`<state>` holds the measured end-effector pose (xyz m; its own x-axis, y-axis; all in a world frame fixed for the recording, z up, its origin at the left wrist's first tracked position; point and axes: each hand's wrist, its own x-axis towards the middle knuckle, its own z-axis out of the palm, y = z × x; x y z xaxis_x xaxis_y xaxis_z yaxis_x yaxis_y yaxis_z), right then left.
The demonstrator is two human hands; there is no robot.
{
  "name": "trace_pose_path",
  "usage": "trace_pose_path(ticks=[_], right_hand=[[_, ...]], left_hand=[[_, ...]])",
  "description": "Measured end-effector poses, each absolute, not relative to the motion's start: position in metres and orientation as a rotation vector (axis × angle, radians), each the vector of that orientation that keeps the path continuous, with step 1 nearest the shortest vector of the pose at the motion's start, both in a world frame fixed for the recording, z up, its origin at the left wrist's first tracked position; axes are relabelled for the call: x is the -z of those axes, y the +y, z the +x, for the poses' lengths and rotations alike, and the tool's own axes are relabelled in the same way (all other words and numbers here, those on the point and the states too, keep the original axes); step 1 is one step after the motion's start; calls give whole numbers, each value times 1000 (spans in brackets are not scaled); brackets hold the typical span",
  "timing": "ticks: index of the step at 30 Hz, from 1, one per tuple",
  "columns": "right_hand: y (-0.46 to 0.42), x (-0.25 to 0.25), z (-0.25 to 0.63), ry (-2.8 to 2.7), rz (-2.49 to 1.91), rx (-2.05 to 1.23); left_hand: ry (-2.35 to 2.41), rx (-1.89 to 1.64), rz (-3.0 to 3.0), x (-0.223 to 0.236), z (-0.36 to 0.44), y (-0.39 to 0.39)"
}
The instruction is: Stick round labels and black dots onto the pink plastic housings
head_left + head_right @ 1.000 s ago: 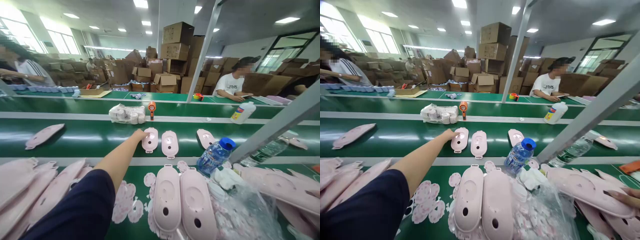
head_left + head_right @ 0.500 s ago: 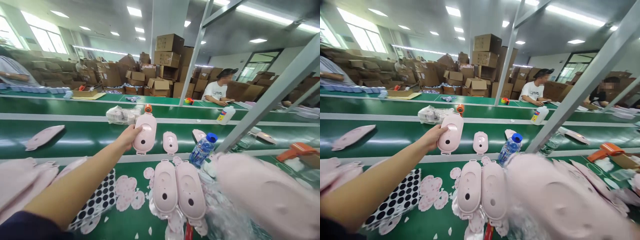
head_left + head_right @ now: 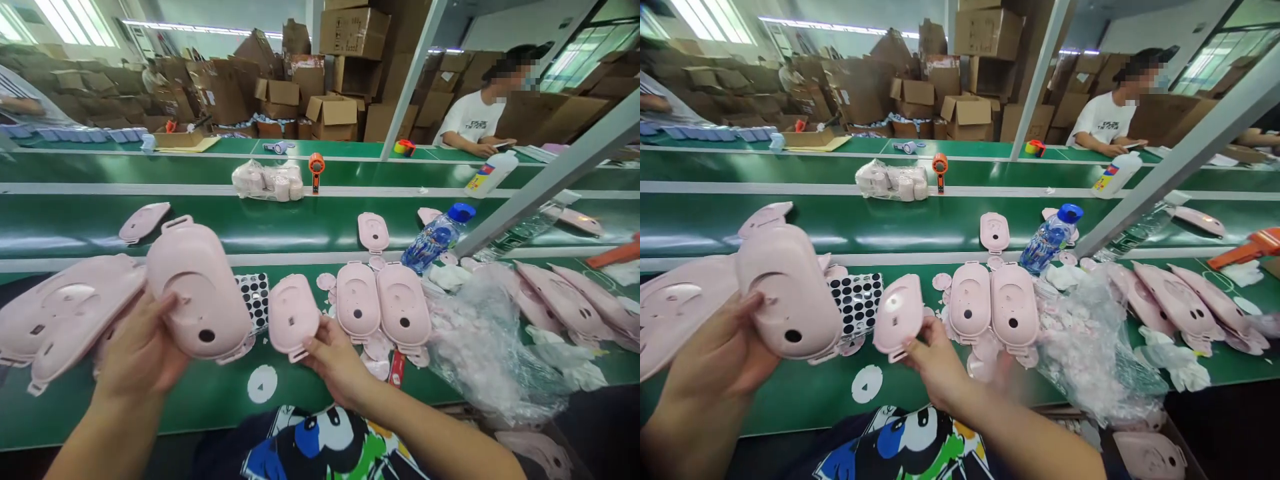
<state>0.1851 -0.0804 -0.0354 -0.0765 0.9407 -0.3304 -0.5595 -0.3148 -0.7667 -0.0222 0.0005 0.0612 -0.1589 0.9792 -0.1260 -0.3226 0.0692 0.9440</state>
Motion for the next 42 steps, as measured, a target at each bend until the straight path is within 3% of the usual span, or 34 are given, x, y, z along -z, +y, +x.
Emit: trace_pose_path(ticks=[3,5,7,17,30,36,40,42], right_hand=[[-76,22,204,-1366,-1339,-1523],[-58,7,223,-1997,-1726,-975],[-27,-3,239,-2108,-1904,-651],[77,12,240,-2657,-2106,-423],[82,23,259,-2591,-2073,-526],[55,-19,262,-2201,-1952,-618],[10,-50,234,-1701,-1578,-870],[-10,-57,217,-1585,-1516,-766]], left_hand=[[1175,-1359,744,-46,-26,-10],[1179,-1305,678,-37,-20,-11],[1141,-1240,609,-30,-7,-10],[905,-1096,509,-22,37,-2],[877,-1140,523,-16,28,16],[846,-1159,533,-18,30,13],[780,-1155,517,-21,44,4],[737,-1153,509,-23,52,-2]])
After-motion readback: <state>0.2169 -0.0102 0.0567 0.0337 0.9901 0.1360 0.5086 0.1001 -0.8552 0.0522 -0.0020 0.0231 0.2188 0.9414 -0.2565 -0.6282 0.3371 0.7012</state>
